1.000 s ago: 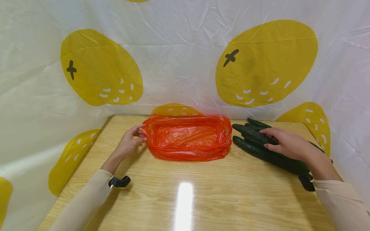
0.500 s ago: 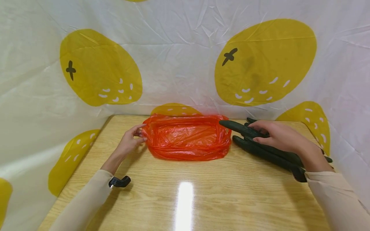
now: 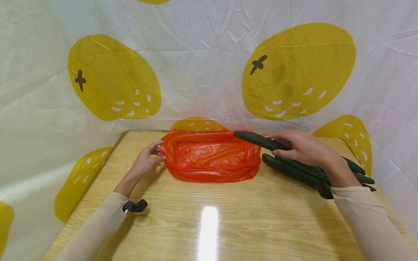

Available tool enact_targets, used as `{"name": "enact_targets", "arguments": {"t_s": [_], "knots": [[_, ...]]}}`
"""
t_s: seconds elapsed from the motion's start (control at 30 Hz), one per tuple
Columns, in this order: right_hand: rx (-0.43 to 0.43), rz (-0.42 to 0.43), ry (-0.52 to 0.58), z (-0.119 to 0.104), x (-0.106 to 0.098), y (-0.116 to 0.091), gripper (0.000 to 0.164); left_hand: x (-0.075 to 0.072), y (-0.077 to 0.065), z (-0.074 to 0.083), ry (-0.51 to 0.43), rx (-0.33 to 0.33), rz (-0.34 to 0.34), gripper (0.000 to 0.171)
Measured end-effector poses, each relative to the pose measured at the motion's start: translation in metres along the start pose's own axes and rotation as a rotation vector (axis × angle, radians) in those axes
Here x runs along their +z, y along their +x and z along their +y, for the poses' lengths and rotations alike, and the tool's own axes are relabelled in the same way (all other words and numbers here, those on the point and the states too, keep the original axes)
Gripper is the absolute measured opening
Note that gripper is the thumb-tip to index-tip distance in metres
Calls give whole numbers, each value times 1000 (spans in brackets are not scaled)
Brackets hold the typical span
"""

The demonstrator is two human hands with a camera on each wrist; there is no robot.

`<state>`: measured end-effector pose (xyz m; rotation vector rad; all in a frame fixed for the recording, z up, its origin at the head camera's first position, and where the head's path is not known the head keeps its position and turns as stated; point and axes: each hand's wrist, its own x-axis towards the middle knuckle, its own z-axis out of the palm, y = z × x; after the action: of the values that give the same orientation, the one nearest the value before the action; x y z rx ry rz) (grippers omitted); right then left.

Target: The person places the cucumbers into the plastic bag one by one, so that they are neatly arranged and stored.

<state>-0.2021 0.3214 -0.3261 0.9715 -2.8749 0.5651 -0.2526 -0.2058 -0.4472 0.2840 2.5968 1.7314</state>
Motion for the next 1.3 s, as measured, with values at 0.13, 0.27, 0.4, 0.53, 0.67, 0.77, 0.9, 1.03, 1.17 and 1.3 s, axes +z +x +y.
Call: {"name": "enact_targets", "arguments": {"t_s": [0.13,0.27,0.4,0.53,0.67,0.77,0.9,1.03,1.17,1.3], "knots": [[-44,29,-10,-5,1,8,44,1,1,-1,-9,1,-5,64],[-110,41,-25,-8,2,16,45,1,1,-2,-20,-6,-17,64],[-133,42,-26,-9,4,24,45,0,-2,7,-14,-27,-27,64],[-137,30,-15,-12,7,33,44,-1,-10,26,-5,-40,-36,63],[-134,-5,17,-16,8,41,45,-2,-16,38,-2,-32,-37,61],[-139,-16,25,-19,9,47,46,-2,-17,40,-7,-30,-37,61],[-158,-17,20,-25,12,54,46,-2,-13,32,-18,-33,-38,62],[-186,-16,10,-29,16,60,46,0,-4,9,-16,-22,-20,63],[-218,-3,-8,-32,20,67,45,1,0,-1,-6,-15,-9,62],[-230,23,-37,-34,25,72,45,1,0,0,-6,-17,-5,62]]}}
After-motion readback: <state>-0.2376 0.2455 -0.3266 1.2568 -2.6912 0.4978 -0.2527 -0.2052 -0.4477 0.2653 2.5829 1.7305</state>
